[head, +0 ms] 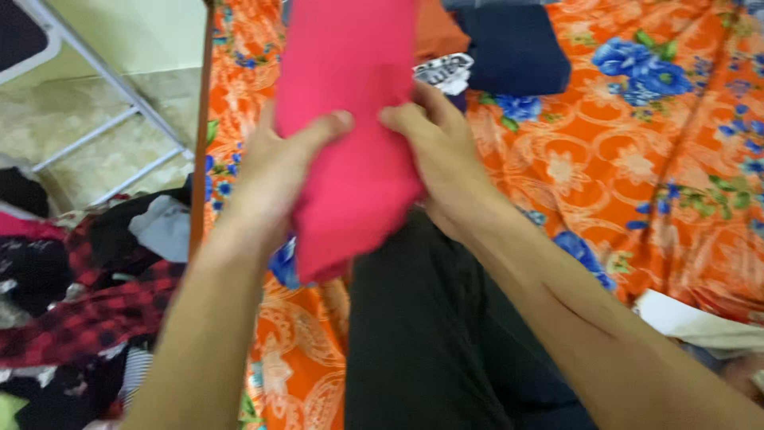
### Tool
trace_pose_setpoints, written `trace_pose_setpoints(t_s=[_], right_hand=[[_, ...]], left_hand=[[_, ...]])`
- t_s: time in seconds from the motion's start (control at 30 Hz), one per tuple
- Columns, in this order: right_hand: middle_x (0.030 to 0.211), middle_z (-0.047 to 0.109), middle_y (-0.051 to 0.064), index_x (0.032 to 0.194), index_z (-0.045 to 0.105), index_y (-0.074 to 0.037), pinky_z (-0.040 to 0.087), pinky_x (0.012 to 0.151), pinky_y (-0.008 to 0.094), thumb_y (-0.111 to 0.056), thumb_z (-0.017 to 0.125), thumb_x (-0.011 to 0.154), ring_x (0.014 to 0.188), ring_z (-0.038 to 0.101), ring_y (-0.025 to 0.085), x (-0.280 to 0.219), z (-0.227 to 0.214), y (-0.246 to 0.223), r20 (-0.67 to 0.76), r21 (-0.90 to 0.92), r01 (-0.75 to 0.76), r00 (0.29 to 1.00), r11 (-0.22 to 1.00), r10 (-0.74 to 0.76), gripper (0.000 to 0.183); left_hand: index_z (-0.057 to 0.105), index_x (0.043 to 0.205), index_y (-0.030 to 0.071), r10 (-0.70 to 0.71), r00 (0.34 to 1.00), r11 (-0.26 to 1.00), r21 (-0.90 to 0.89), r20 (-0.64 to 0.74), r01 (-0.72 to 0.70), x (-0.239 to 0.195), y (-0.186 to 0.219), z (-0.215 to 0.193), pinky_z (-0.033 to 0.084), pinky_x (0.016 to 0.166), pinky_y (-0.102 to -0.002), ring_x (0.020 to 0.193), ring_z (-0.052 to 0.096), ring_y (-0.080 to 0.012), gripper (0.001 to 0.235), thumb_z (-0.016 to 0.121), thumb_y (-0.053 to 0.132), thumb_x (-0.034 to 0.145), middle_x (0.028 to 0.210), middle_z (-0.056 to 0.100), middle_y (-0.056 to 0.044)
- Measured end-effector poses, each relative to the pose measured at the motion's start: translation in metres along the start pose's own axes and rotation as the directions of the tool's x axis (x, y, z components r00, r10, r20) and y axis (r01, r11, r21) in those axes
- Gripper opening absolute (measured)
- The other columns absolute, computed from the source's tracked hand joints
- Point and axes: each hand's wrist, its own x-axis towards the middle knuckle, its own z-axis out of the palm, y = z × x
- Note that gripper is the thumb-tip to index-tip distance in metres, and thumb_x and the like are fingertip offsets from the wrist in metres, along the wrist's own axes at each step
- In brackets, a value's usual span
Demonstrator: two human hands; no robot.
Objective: The person folds various pieces of clothing by hand on a bed, including a pink garment, a yellow shirt, and a pair of patterned children's pants.
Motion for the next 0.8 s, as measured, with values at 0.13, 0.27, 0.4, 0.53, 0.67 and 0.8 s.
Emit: trace_pose_setpoints(t_s=[0.13,0.27,0.4,0.53,0.67,0.8], right_hand=[[0.113,0.070,0.013,0.130,0.057,-0.004,0.057,0.082,0.031,-0.018,0.066,0.075,0.094,0.068,0.019,0.014,0.068,0.022,0.084,-0.065,-0.070,0.994,0.995,0.076,0.058],[0.127,0.065,0.021,0.135,0.055,0.004,0.054,0.099,0.040,-0.012,0.070,0.083,0.117,0.063,0.029,0.017,0.099,0.073,0.209,-0.120,-0.017,0.977,0.993,0.042,0.057],[0.137,0.061,0.023,0.139,0.055,-0.002,0.049,0.105,0.050,-0.025,0.071,0.087,0.133,0.057,0.036,0.021,0.092,0.121,0.104,-0.575,-0.175,0.953,0.799,0.283,0.059],[0.136,0.061,0.025,0.136,0.057,-0.003,0.047,0.106,0.054,-0.031,0.076,0.082,0.131,0.057,0.040,0.022,0.048,0.145,0.023,-0.837,-0.172,0.937,0.520,0.347,0.063],[0.149,0.049,0.022,0.151,0.040,-0.005,0.043,0.111,0.053,-0.034,0.062,0.086,0.138,0.049,0.038,0.011,0.048,0.124,0.105,-0.843,-0.075,0.948,0.533,0.301,0.075],[0.149,0.046,0.023,0.141,0.053,-0.006,0.045,0.107,0.057,-0.031,0.056,0.089,0.133,0.050,0.047,0.003,0.048,0.130,0.200,-0.864,0.089,0.964,0.496,0.176,0.058]], left_hand=[[0.061,0.124,0.018,-0.053,0.997,0.999,-0.014,-0.061,0.053,0.026,0.013,-0.065,0.061,0.067,-0.033,0.080,0.070,-0.0176,0.061,0.074,0.028,0.065,0.105,0.076,-0.005],[0.056,0.138,0.024,-0.127,0.989,0.984,0.113,-0.071,0.135,0.047,-0.010,-0.108,0.060,0.078,-0.043,0.102,0.070,-0.0267,0.074,0.077,0.033,0.068,0.122,0.070,-0.008],[0.061,0.140,0.021,-0.165,0.986,0.925,0.341,-0.034,0.167,0.089,-0.086,-0.112,0.053,0.092,-0.055,0.119,0.066,-0.0375,0.084,0.086,0.044,0.062,0.126,0.068,-0.019],[0.058,0.138,0.018,-0.072,0.997,0.880,0.470,-0.004,0.066,0.119,-0.147,-0.109,0.048,0.101,-0.051,0.127,0.060,-0.0368,0.085,0.087,0.041,0.062,0.131,0.065,-0.018],[0.046,0.143,0.018,0.050,0.984,0.786,0.615,-0.170,0.067,0.099,-0.133,-0.084,0.044,0.105,-0.054,0.128,0.056,-0.0398,0.087,0.078,0.050,0.068,0.131,0.060,-0.021],[0.033,0.151,0.007,0.156,0.962,0.753,0.657,-0.223,0.030,0.078,-0.124,-0.068,0.041,0.109,-0.059,0.134,0.048,-0.0441,0.094,0.072,0.043,0.074,0.141,0.048,-0.025]])
